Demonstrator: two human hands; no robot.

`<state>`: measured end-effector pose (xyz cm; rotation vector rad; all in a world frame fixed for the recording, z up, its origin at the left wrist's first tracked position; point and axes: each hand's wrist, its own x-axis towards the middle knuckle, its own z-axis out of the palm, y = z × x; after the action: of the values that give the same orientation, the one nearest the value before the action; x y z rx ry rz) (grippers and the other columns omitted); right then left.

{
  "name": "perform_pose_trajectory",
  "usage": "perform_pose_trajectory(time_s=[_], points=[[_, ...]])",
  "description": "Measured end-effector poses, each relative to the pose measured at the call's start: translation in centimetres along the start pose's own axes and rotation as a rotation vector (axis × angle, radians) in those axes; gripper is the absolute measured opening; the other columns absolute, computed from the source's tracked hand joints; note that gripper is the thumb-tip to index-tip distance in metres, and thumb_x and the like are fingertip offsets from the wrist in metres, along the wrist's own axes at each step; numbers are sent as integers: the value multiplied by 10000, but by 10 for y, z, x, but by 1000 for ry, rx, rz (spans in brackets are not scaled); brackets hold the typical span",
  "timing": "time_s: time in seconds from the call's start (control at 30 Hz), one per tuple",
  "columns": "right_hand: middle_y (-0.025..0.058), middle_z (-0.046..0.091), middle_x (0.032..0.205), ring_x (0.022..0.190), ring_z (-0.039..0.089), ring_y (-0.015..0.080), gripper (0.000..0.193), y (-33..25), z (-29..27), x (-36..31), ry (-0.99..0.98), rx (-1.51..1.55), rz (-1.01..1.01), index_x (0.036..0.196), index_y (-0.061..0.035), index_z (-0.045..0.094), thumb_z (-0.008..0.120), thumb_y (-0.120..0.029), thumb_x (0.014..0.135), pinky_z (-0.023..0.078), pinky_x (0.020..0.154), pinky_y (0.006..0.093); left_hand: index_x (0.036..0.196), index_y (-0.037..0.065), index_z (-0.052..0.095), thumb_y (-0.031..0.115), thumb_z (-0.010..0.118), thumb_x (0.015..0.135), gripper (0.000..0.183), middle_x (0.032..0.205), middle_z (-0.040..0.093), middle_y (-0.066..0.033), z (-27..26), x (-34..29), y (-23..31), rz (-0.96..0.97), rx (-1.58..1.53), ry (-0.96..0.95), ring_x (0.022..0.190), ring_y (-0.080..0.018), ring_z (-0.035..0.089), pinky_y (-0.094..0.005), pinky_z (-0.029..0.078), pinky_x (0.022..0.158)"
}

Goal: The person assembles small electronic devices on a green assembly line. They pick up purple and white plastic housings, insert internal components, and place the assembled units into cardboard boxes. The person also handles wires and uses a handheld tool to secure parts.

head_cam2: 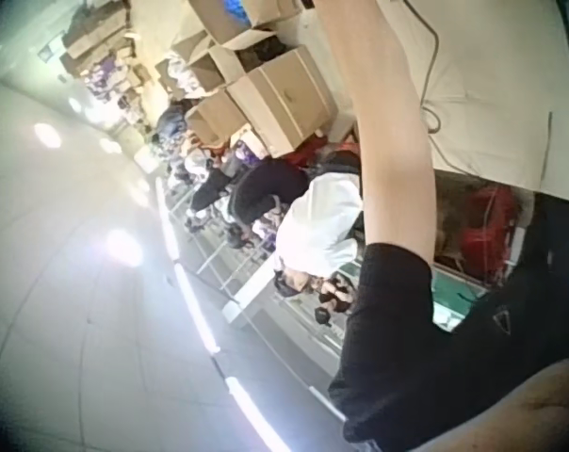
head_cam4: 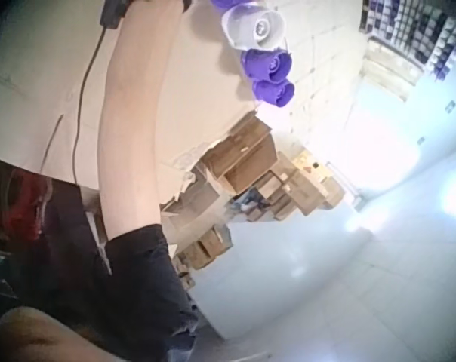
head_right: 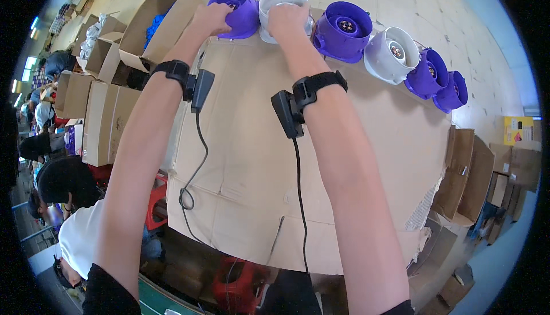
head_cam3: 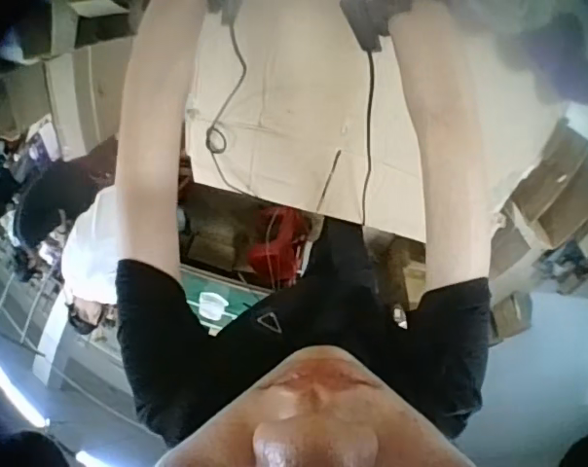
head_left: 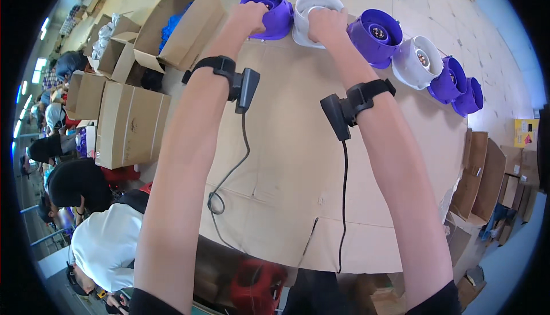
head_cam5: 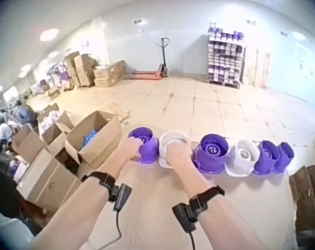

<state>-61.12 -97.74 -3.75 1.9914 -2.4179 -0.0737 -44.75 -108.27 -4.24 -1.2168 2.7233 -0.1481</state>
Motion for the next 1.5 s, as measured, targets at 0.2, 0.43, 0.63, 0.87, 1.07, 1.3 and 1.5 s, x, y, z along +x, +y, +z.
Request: perform_pose_trajectory(time_s=[0.2, 0.43, 0.63, 0.87, 1.07, 1.3, 1.5], points=[[106, 693, 908, 851, 669, 279, 252, 6, 24, -3, 213, -62, -116, 929, -103, 668, 664, -209, 700, 452, 859, 461, 913, 148, 691, 159, 609, 760, 174, 983, 692, -77, 10, -17, 14, -158, -31, 90, 935, -244, 661, -419, 450, 834], [152, 674, 912, 685, 661, 298, 475, -32, -16, -125, -139, -141, -150, 1154, -126, 608, 674, -353, 742, 518, 583, 428, 752, 0, 664, 341, 704, 670, 353, 853, 638, -211, 7, -268, 45, -667, -694, 461, 849, -335, 616, -466, 461, 810], [147, 660, 829, 807, 591, 340, 201, -156, -49, -331, -68, 269, -745, 863, -65, 709, 683, -151, 683, 395, 811, 468, 953, 53, 680, 282, 746, 710, 340, 782, 665, -159, -52, -723, 60, -1021, -1231, 266, 709, -288, 655, -366, 509, 681], [4, 671, 681, 785, 645, 140, 195, -395, -68, -612, -290, 749, -1699, 769, -186, 718, 647, -90, 614, 367, 783, 392, 693, -23, 662, 387, 766, 682, 423, 642, 627, -194, -64, -1059, 230, -2071, -677, -68, 608, -337, 630, -423, 487, 575], [56, 643, 620, 750, 616, 186, 89, -502, -28, -834, -238, 442, -2205, 661, -129, 696, 635, -142, 598, 386, 870, 433, 643, 10, 612, 361, 741, 710, 379, 688, 623, -202, -3, -1168, 331, -2254, -304, -126, 637, -357, 623, -465, 492, 613], [135, 649, 942, 978, 572, 307, 183, -528, -21, -941, -300, 397, -2185, 848, -85, 684, 619, -127, 682, 396, 892, 482, 986, 11, 645, 334, 776, 661, 476, 922, 669, -202, 16, -1239, 313, -2221, -539, -458, 890, -349, 649, -437, 521, 798], [150, 613, 803, 839, 618, 303, 124, -479, -24, -835, -594, 797, -1942, 838, -77, 615, 583, -133, 732, 479, 682, 443, 1023, -28, 569, 295, 764, 676, 513, 920, 632, -206, -43, -1199, 307, -2055, -414, -54, 848, -394, 596, -460, 467, 779]])
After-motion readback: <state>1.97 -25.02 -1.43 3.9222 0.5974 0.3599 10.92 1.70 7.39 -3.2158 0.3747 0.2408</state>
